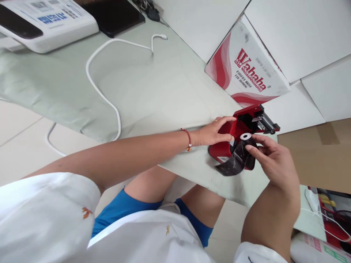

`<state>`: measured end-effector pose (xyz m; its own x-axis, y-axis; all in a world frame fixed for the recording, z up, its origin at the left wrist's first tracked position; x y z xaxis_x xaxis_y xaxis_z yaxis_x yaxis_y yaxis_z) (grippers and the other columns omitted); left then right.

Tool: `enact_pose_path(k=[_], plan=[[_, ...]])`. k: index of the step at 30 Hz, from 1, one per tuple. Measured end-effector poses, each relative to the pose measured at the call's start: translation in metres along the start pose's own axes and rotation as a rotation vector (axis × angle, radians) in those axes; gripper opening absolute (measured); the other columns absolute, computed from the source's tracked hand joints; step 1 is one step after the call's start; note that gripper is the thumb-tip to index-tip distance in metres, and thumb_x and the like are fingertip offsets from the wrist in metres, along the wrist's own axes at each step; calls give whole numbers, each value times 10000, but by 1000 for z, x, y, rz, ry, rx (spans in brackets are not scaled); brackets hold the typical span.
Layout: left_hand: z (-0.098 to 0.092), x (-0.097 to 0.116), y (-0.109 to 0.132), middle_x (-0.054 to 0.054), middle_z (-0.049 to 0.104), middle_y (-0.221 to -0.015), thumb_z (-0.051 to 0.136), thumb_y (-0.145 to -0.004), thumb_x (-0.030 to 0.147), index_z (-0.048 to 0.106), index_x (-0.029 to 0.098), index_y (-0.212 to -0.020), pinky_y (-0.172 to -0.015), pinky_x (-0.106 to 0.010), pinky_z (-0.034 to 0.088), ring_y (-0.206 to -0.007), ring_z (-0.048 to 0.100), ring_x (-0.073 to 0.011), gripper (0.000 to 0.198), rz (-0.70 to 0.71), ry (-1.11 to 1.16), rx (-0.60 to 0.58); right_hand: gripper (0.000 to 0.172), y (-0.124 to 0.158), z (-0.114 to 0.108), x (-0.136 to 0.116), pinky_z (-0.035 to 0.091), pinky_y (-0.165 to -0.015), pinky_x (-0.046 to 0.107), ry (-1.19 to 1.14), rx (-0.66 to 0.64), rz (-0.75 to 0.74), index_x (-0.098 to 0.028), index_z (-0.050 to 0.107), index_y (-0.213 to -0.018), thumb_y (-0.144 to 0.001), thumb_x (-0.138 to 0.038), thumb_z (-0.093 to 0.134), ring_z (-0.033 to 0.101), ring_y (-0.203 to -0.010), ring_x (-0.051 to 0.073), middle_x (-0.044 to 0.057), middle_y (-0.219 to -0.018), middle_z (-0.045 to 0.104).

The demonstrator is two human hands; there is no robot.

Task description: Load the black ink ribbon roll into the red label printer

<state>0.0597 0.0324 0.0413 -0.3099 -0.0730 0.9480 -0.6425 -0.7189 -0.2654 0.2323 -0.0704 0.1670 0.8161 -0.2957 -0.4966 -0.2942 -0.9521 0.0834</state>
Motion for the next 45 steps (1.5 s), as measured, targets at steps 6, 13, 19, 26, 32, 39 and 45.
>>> enact_pose_path(k=[6,13,19,26,32,39,45], plan=[[1,-6,-4,-134,487,-1664,753,-835,418,509,286,-1530,-1375,-564,331,-1611,429,-328,749,3,-28,15,560,-18,19,-13,451,-556,327,65,-35,-2,-221,785,-1293,-851,-563,757,523,-559,173,-26,-632,622],[-1,3,1,-141,510,-1616,719,-848,435,489,252,-1555,-1367,-539,342,-1564,467,-326,765,-18,-46,-4,496,-29,29,-17,600,-844,390,61,-80,-80,-213,767,-1245,-830,-484,731,745,-947,242,107,-1144,821],[-2,3,2,-124,497,-1652,741,-858,413,500,285,-1540,-1388,-547,307,-1618,419,-328,734,-13,-32,-8,499,-32,23,-11,613,-798,392,10,-189,-33,-201,775,-1226,-849,-527,770,770,-916,258,109,-1083,843],[1,-12,-8,-128,504,-1640,767,-826,449,512,291,-1552,-1361,-576,343,-1589,440,-347,785,2,-49,9,410,-39,13,-11,570,-704,358,164,-229,-28,-211,812,-1162,-884,-507,755,754,-815,243,80,-990,858],[1,-12,-8,-132,531,-1588,758,-815,446,499,286,-1559,-1326,-574,382,-1523,490,-344,804,-4,-63,24,343,-41,28,-18,599,-850,407,223,-270,-108,-239,832,-1167,-892,-380,684,782,-922,271,71,-1083,863],[-3,5,2,-154,496,-1625,722,-864,447,484,244,-1568,-1377,-541,321,-1578,455,-342,770,-7,-66,-22,379,-44,32,-19,593,-867,397,296,-332,-88,-259,859,-1227,-952,-385,631,794,-936,275,61,-1087,876],[-2,-3,-4,-138,534,-1589,750,-842,452,507,262,-1551,-1351,-576,365,-1550,481,-352,773,-1,-68,-1,429,-30,25,-12,597,-781,370,105,-91,-163,-243,868,-1203,-1003,-561,662,771,-857,242,68,-1039,874]])
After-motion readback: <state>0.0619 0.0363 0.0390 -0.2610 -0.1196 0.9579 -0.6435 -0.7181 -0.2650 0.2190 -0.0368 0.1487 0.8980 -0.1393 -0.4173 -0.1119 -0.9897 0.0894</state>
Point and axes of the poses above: each hand's wrist, its own y-axis away from the middle knuckle, its own z-axis out of the palm, x = y × z, the point moved 5 cm from there along -y, towards the middle knuckle
